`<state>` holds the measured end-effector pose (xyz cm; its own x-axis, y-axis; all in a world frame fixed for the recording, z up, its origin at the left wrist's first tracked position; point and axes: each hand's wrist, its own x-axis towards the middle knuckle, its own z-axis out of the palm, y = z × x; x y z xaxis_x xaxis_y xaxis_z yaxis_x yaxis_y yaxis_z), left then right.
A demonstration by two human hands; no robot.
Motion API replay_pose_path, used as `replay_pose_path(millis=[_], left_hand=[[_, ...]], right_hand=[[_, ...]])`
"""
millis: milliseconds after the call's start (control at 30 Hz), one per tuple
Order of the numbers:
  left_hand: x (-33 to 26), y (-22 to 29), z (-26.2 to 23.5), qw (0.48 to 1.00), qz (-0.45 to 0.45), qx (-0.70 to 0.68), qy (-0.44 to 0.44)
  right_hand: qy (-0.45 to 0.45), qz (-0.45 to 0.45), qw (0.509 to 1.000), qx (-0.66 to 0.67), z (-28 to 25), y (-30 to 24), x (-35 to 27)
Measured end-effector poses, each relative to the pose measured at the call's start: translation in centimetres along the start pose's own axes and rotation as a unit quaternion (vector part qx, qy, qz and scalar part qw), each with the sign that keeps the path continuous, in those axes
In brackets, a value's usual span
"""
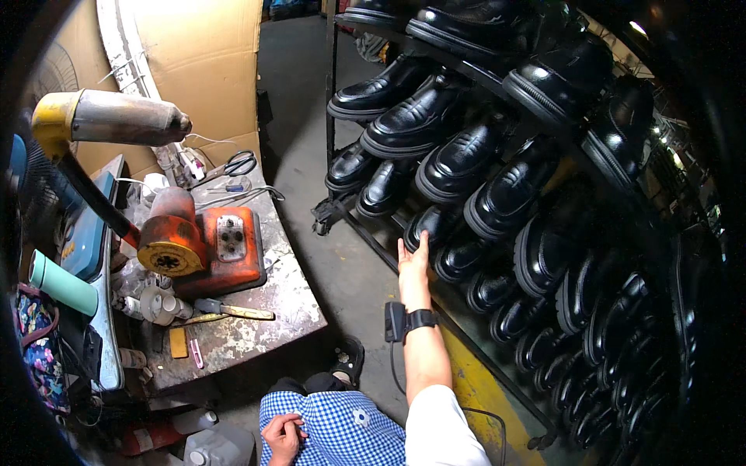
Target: Picking up black leather shoes from a storage rack and cleaning/brushing them with a handheld brush.
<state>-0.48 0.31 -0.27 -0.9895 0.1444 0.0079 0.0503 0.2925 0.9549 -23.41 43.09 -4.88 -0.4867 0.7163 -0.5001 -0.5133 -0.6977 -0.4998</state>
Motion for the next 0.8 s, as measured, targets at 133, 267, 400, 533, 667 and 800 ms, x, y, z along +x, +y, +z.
replay_pose_path(millis=[133, 267, 400, 533, 667, 800], left_hand=[[0.2, -0.8, 0.2, 0.999, 0.012, -0.030, -0.008], [0.4, 0.3, -0.1, 1.000, -0.010, -0.024, -0.002], [0.5, 0.5, -0.3, 1.000, -0.004, -0.022, -0.012], [0.4, 0.5, -0.5, 0.999, -0.009, -0.039, -0.013], [0.2, 0.5, -0.5, 0.999, -0.006, -0.045, -0.016], [0.0, 0.6, -0.6, 0.999, -0.005, -0.048, -0.013]], right_hand=[[-0.039, 0.044, 0.998, -0.037, -2.5, -0.3, -5.6], [-0.006, -0.060, 0.987, -0.148, -6.3, 0.8, -13.7], [-0.076, 0.009, 0.979, -0.191, -8.8, -1.6, -20.5], [-0.093, 0.014, 0.962, -0.257, -9.1, -2.7, -25.1], [-0.137, 0.015, 0.944, -0.301, -8.4, -2.5, -27.3], [-0.162, 0.006, 0.930, -0.331, -7.1, -1.4, -28.3]])
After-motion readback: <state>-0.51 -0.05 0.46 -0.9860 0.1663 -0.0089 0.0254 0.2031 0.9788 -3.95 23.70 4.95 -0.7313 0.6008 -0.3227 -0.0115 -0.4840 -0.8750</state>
